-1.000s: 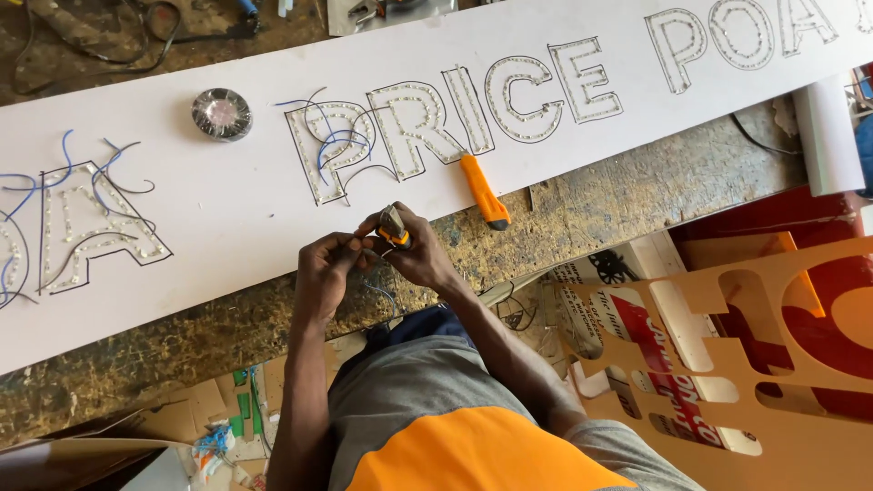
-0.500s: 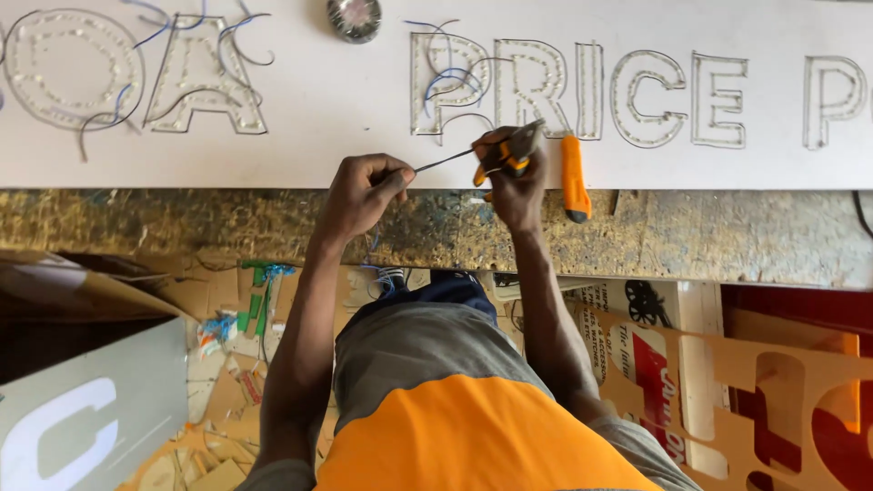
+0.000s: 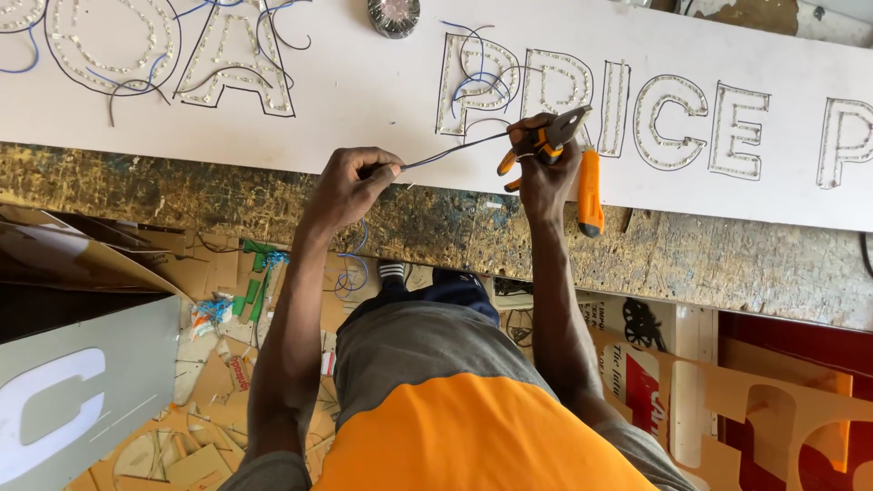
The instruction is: Stripping and connecting wires for an LED sign board using wire cutters
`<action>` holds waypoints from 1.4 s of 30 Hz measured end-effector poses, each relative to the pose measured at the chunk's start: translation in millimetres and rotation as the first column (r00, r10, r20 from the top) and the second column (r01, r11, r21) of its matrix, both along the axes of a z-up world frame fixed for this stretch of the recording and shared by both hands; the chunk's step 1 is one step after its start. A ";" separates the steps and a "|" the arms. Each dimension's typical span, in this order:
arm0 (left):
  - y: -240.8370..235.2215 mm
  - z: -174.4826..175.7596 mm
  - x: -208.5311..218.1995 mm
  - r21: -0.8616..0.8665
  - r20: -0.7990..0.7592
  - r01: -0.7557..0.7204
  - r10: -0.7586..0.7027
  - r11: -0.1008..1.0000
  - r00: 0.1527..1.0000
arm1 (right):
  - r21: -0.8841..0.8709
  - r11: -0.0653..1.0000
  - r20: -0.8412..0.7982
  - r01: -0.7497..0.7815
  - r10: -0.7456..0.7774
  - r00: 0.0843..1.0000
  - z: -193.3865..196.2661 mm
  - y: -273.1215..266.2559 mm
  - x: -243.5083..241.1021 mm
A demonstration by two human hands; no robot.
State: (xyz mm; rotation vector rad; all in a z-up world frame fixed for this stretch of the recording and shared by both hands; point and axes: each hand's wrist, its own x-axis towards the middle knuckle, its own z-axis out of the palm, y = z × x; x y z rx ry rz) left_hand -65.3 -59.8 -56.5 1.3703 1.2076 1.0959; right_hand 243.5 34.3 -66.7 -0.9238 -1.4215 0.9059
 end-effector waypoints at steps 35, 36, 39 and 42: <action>21.7 -83.6 24.8 0.081 -0.248 0.017 0.004 0.997 0.969 | -0.011 0.999 0.037 0.053 -0.052 0.998 -30.2 -9.6 -6.3; 21.4 -86.0 23.4 0.071 -0.257 0.019 -0.001 0.997 0.966 | -0.009 0.999 0.043 0.047 -0.047 0.998 -30.7 -10.3 -7.1; 19.3 -97.8 23.6 0.063 -0.195 0.009 0.004 0.998 0.981 | -0.053 0.998 0.059 0.040 -0.037 0.998 -30.0 -8.7 -6.2; 12.6 -75.7 26.2 -0.005 -0.022 -0.126 0.125 0.992 0.992 | -0.072 0.997 0.064 0.014 -0.010 0.998 -33.2 -12.4 -3.4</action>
